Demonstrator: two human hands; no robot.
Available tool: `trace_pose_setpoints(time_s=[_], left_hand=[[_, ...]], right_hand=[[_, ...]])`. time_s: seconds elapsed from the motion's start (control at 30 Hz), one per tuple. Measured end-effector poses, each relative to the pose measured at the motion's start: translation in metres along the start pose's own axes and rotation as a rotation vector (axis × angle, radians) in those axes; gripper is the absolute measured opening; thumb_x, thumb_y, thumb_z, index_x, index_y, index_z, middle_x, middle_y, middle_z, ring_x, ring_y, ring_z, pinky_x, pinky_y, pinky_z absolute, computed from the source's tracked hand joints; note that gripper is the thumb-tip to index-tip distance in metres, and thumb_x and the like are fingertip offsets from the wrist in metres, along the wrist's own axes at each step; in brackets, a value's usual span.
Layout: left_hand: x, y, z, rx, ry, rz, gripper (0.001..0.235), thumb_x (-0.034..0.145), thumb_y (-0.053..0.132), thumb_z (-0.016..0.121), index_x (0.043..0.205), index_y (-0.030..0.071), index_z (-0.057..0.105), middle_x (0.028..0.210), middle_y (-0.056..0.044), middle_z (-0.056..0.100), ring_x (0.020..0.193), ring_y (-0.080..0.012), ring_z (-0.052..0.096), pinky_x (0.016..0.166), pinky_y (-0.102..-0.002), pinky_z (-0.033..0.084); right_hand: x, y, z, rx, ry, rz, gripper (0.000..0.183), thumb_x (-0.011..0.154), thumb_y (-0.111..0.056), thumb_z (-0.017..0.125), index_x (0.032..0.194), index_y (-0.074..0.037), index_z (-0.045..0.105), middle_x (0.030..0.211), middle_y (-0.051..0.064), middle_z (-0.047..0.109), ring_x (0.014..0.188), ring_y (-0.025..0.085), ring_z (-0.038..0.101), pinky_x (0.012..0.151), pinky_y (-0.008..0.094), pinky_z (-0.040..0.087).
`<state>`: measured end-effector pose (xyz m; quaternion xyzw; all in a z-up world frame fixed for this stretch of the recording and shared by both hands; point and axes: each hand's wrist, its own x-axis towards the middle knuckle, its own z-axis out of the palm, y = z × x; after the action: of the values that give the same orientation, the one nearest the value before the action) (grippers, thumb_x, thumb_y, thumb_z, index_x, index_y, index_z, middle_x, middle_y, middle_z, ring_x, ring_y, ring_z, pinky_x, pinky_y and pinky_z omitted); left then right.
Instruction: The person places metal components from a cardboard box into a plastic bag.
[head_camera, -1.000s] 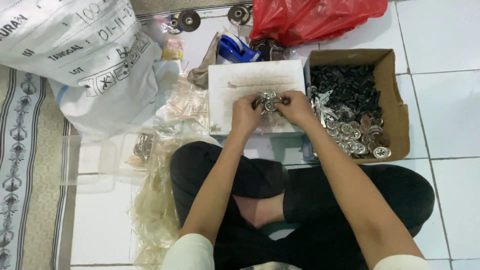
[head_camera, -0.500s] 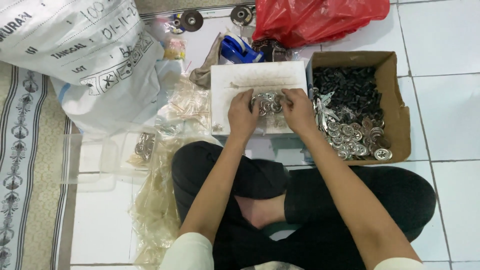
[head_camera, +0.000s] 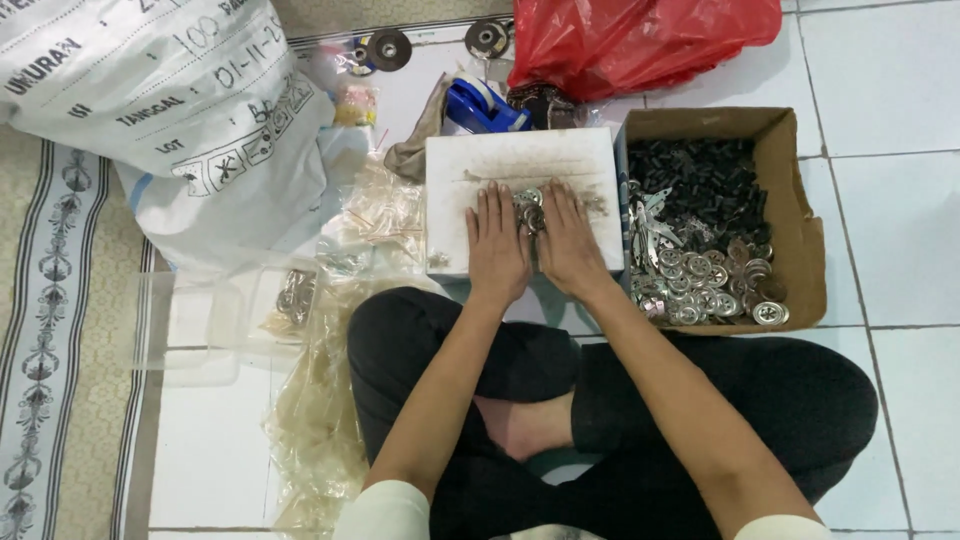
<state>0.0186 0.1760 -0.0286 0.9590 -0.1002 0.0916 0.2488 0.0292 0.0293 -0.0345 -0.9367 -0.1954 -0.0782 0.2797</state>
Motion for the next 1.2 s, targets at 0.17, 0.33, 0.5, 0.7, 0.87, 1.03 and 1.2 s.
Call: trace_pose_setpoints(time_s=[0.17,0.33,0.5,0.7,0.87,1.03,1.2], left_hand=[[0.005,-0.008,0.014,0.032,-0.065,0.053,0.058,0.111,0.030,0.034,0.161,0.001,0.027,0.168,-0.025,0.023,0.156,-0.0404,0.019,0.128,-0.055,0.005],[0.004,-0.007,-0.004,-0.039,-0.052,0.011,0.062,0.112,0.032,0.034,0.163,0.000,0.021,0.167,-0.028,0.023,0.156,-0.0422,0.021,0.128,-0.056,0.009],[-0.015,-0.032,-0.085,-0.408,0.030,-0.247,0.047,0.101,0.035,0.059,0.139,0.006,0.063,0.151,-0.019,0.049,0.143,-0.0325,0.048,0.118,-0.043,0.039],[-0.130,-0.171,-0.155,0.097,0.224,-0.634,0.019,0.085,0.027,0.073,0.100,0.015,0.075,0.085,-0.007,0.074,0.085,-0.0305,0.073,0.076,-0.046,0.056],[-0.199,-0.149,-0.191,0.005,-0.102,-0.747,0.027,0.085,0.027,0.076,0.108,0.013,0.077,0.095,-0.011,0.077,0.093,-0.0305,0.076,0.080,-0.043,0.059],[-0.210,-0.135,-0.189,-0.003,-0.144,-0.792,0.031,0.089,0.034,0.075,0.113,0.013,0.076,0.102,-0.010,0.077,0.102,-0.0283,0.074,0.087,-0.042,0.059],[-0.223,-0.138,-0.184,-0.156,0.138,-0.706,0.021,0.092,0.019,0.073,0.105,0.004,0.077,0.099,-0.021,0.076,0.103,-0.0409,0.071,0.091,-0.050,0.056]], right_hand=[[-0.002,-0.001,0.008,-0.208,-0.017,-0.055,0.059,0.102,-0.016,0.044,0.156,0.005,0.037,0.163,0.030,0.032,0.152,0.046,0.026,0.123,0.060,0.015],[-0.005,-0.001,0.012,-0.224,-0.057,-0.050,0.067,0.101,-0.019,0.042,0.162,0.001,0.026,0.169,0.025,0.021,0.156,0.042,0.019,0.126,0.057,0.009],[-0.007,-0.005,0.009,-0.243,0.035,-0.067,0.077,0.099,-0.028,0.056,0.161,0.006,0.026,0.165,0.031,0.025,0.153,0.047,0.024,0.125,0.058,0.014],[-0.006,-0.001,0.013,-0.215,0.088,-0.088,0.077,0.098,-0.032,0.056,0.160,0.007,0.031,0.163,0.033,0.029,0.151,0.051,0.026,0.124,0.059,0.016],[-0.005,0.003,0.017,-0.167,0.108,-0.082,0.073,0.100,-0.027,0.052,0.161,0.006,0.030,0.163,0.033,0.029,0.151,0.051,0.025,0.124,0.060,0.015],[-0.006,0.001,0.012,-0.136,0.135,-0.094,0.072,0.100,-0.026,0.052,0.161,0.005,0.030,0.162,0.034,0.030,0.150,0.052,0.025,0.123,0.061,0.017],[-0.007,0.005,0.017,-0.090,0.193,-0.090,0.071,0.102,-0.030,0.053,0.161,0.005,0.030,0.160,0.035,0.033,0.149,0.053,0.027,0.122,0.060,0.018]])
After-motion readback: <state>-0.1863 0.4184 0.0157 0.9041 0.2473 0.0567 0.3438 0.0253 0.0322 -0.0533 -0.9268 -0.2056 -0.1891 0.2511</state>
